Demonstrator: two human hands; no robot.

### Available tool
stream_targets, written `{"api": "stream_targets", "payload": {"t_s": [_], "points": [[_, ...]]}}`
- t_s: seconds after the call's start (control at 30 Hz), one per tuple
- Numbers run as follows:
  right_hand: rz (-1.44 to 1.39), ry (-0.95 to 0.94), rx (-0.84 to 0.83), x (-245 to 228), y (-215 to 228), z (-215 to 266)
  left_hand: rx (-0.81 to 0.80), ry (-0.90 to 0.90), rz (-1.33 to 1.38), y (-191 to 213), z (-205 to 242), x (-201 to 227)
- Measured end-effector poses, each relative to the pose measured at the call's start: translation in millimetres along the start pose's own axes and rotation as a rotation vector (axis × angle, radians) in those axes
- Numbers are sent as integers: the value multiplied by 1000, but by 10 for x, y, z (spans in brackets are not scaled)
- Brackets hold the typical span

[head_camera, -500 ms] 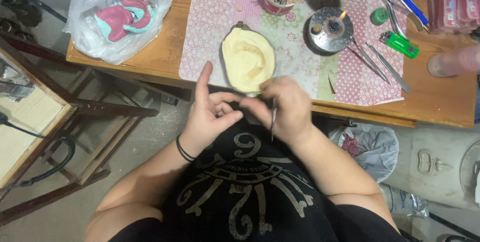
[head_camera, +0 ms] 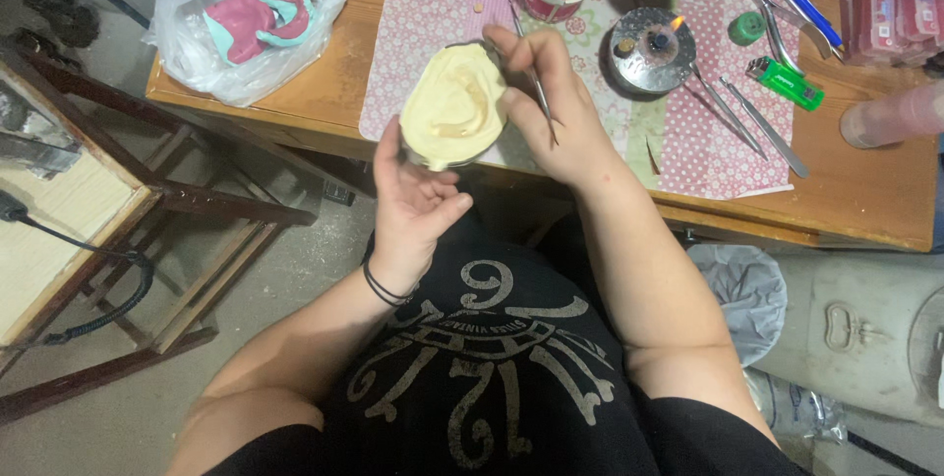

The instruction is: The person uses a metal sculpting tool to shape and smooth the surface of a beige dental model held in the left hand. The person repeatedly dips the tool into a small metal dish containing a dark liquid before applying it to the model's surface.

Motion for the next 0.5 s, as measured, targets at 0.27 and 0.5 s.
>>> {"api": "stream_targets", "payload": {"t_s": [0.27,0.5], "points": [[123,150,188,-51,-97,687,-9,-123,-357,143,-65,187],[308,158,123,-282,-88,945,-22,-111,-212,313,48,218]]}}
Point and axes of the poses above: each hand's wrist, its own z-axis away from the middle knuckle, its own y-axis out of the back of the hand, x = y × z, the point moved 9 cm from there along -z, towards the middle knuckle
